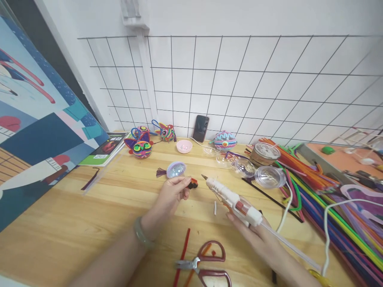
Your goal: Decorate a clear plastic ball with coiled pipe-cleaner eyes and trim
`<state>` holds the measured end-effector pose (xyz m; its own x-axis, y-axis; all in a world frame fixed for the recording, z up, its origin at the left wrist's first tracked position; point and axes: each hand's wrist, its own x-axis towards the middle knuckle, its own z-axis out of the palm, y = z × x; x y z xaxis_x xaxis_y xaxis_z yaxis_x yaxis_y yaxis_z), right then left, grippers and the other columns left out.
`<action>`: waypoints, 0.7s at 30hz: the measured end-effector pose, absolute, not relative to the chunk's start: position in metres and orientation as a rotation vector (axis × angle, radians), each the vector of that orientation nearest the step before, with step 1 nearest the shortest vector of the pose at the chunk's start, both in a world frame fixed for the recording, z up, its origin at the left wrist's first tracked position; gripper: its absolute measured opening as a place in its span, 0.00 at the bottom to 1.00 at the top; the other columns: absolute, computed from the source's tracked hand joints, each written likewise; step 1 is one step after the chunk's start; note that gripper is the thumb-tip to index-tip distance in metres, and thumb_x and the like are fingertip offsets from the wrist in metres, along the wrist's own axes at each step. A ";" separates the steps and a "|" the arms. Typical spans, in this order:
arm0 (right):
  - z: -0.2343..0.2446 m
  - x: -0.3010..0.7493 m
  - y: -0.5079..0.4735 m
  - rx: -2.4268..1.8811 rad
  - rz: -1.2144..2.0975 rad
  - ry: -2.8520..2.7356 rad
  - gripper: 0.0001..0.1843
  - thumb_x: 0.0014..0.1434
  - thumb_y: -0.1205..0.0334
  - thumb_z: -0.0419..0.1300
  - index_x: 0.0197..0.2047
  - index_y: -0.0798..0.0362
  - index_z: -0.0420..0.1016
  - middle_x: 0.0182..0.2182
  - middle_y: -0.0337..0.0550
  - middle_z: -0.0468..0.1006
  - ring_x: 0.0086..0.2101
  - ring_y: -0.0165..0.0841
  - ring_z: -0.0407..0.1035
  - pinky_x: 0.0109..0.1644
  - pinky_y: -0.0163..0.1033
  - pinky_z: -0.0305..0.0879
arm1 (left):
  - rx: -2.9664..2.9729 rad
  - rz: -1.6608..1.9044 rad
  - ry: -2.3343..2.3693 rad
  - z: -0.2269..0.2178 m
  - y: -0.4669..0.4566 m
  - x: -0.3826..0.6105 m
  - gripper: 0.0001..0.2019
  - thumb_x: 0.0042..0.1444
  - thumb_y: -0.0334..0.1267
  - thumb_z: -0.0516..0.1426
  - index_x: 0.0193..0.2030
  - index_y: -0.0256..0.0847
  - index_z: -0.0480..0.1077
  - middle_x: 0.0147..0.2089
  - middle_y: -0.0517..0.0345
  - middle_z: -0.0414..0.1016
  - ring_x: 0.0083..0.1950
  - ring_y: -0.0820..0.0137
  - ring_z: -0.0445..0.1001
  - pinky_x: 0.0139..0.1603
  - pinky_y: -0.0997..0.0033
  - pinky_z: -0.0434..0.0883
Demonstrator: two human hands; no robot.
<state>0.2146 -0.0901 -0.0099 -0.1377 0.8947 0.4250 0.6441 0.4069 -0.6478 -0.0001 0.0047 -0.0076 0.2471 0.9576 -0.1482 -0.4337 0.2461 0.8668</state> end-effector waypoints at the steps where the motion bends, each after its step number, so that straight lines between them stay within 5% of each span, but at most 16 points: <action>1: -0.010 0.214 -0.092 -1.301 0.418 -1.890 0.12 0.60 0.60 0.54 0.47 0.50 0.69 0.40 0.44 0.76 0.44 0.39 0.71 0.44 0.38 0.71 | 0.800 1.103 0.794 -0.007 0.004 0.000 0.10 0.41 0.40 0.66 0.27 0.35 0.74 0.24 0.61 0.70 0.19 0.82 0.63 0.20 0.79 0.56; 11: -0.027 0.216 -0.107 -1.495 0.535 -1.866 0.23 0.60 0.50 0.53 0.55 0.51 0.67 0.54 0.52 0.70 0.52 0.46 0.66 0.55 0.54 0.64 | 0.797 1.125 0.745 -0.005 0.003 -0.001 0.11 0.43 0.39 0.65 0.31 0.34 0.75 0.25 0.58 0.72 0.20 0.79 0.66 0.21 0.78 0.60; 21: -0.012 0.211 -0.103 -1.417 0.573 -1.840 0.19 0.60 0.54 0.54 0.52 0.51 0.70 0.51 0.49 0.74 0.51 0.43 0.68 0.55 0.49 0.65 | 0.833 1.112 0.759 -0.006 0.001 0.000 0.12 0.44 0.41 0.65 0.33 0.36 0.76 0.23 0.61 0.72 0.22 0.79 0.68 0.24 0.77 0.64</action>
